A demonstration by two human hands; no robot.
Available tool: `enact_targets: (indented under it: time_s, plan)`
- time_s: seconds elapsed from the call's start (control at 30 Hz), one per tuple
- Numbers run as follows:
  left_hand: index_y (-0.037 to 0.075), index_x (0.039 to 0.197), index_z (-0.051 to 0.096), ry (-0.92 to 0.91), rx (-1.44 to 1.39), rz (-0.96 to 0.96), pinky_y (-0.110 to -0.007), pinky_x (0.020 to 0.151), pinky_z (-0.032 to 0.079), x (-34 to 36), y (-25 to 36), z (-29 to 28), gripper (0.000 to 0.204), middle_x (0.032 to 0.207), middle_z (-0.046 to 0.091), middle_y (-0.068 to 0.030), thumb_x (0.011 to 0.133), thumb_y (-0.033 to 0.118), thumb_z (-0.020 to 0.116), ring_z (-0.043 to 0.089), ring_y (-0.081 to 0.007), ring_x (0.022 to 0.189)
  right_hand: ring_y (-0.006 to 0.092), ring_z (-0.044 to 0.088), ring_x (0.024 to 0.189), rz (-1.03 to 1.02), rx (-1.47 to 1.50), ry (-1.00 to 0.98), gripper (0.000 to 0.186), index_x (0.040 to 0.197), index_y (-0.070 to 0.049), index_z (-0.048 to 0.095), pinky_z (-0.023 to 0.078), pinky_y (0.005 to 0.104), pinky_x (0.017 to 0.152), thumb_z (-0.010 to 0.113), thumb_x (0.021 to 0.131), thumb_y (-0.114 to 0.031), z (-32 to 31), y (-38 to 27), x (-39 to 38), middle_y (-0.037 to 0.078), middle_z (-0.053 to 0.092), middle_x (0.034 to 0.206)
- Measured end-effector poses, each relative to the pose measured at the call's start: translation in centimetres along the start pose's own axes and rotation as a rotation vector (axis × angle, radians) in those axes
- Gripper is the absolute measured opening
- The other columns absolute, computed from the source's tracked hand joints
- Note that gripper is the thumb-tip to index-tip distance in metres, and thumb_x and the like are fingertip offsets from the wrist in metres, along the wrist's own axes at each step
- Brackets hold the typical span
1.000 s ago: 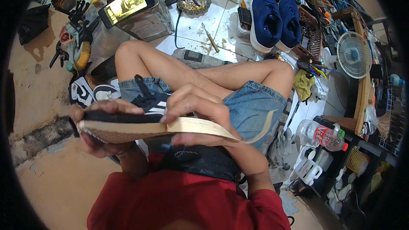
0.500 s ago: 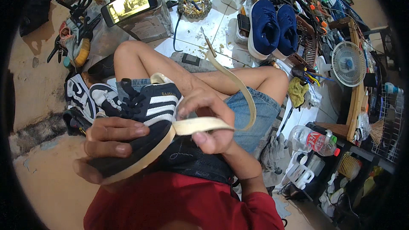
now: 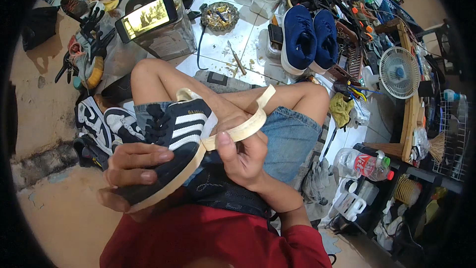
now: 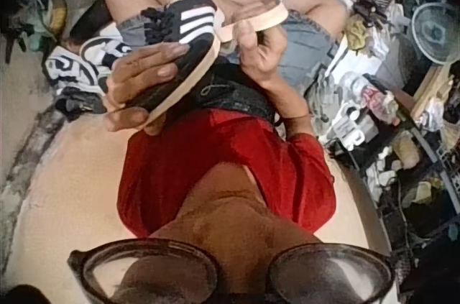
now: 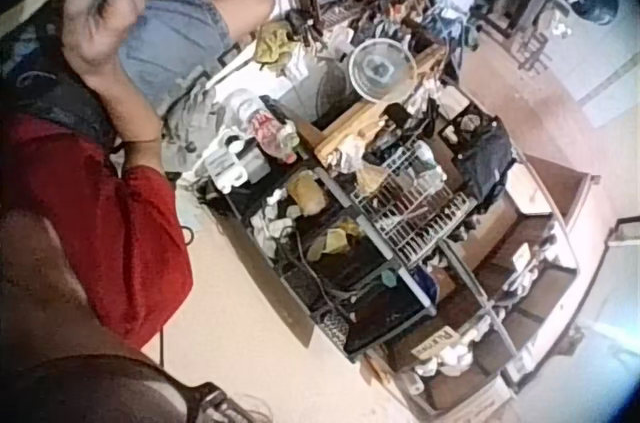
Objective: Applying a new sole or trimming to a sneaker.
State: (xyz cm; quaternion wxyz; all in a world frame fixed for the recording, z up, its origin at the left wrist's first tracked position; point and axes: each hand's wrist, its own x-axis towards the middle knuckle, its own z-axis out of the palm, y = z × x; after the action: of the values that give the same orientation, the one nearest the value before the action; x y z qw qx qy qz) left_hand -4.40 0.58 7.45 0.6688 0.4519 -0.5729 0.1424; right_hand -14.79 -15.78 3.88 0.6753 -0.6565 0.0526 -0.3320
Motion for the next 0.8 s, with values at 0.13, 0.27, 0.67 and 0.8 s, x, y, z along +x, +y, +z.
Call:
enact_targets:
  time_s: [0.13, 0.27, 0.67, 0.8]
  plan:
    - [0.009, 0.122, 0.044, 0.083, -0.149, 0.055, -0.052, 0.06, 0.061, -0.3, 0.0, -1.2, 0.04, 0.095, 0.066, -0.0246, 0.093, 0.032, 0.062, 0.069, -0.0456, 0.074, 0.0097, 0.046, 0.067, 0.188, -0.087, -0.01, 0.016, 0.086, 0.001, 0.053, 0.038, 0.0256, 0.059, 0.051, 0.096, -0.012, -0.7, -1.3, 0.2, 0.004, 0.052, 0.079]
    - [0.014, 0.123, 0.042, 0.297, -0.169, -0.051, -0.049, 0.056, 0.061, -1.5, 0.3, -1.8, 0.04, 0.104, 0.066, -0.0179, 0.094, 0.034, 0.061, 0.07, -0.0386, 0.073, 0.0066, 0.043, 0.067, 0.188, 0.038, 0.13, 0.013, 0.091, 0.0, 0.054, 0.034, 0.0229, 0.059, 0.051, 0.097, -0.011, -1.4, -0.1, 0.5, 0.001, 0.05, 0.079]
    - [0.022, 0.128, 0.04, 0.661, -0.301, -0.177, -0.047, 0.064, 0.05, -2.6, 0.2, -3.8, 0.035, 0.119, 0.063, -0.0133, 0.1, 0.043, 0.043, 0.067, -0.037, 0.078, 0.0027, 0.046, 0.066, 0.233, 0.092, 0.309, 0.018, 0.093, 0.001, 0.06, 0.036, 0.0201, 0.057, 0.055, 0.1, -0.015, -4.2, 1.7, 1.3, -0.001, 0.057, 0.078]
    - [0.023, 0.129, 0.043, 0.71, -0.304, -0.198, -0.047, 0.064, 0.049, -2.7, 0.0, -4.2, 0.036, 0.119, 0.062, -0.0123, 0.1, 0.045, 0.042, 0.066, -0.0348, 0.078, 0.003, 0.044, 0.064, 0.222, 0.138, 0.366, 0.018, 0.092, 0.0, 0.06, 0.036, 0.0204, 0.054, 0.055, 0.1, -0.016, -4.5, 1.1, 2.0, -0.002, 0.054, 0.076]
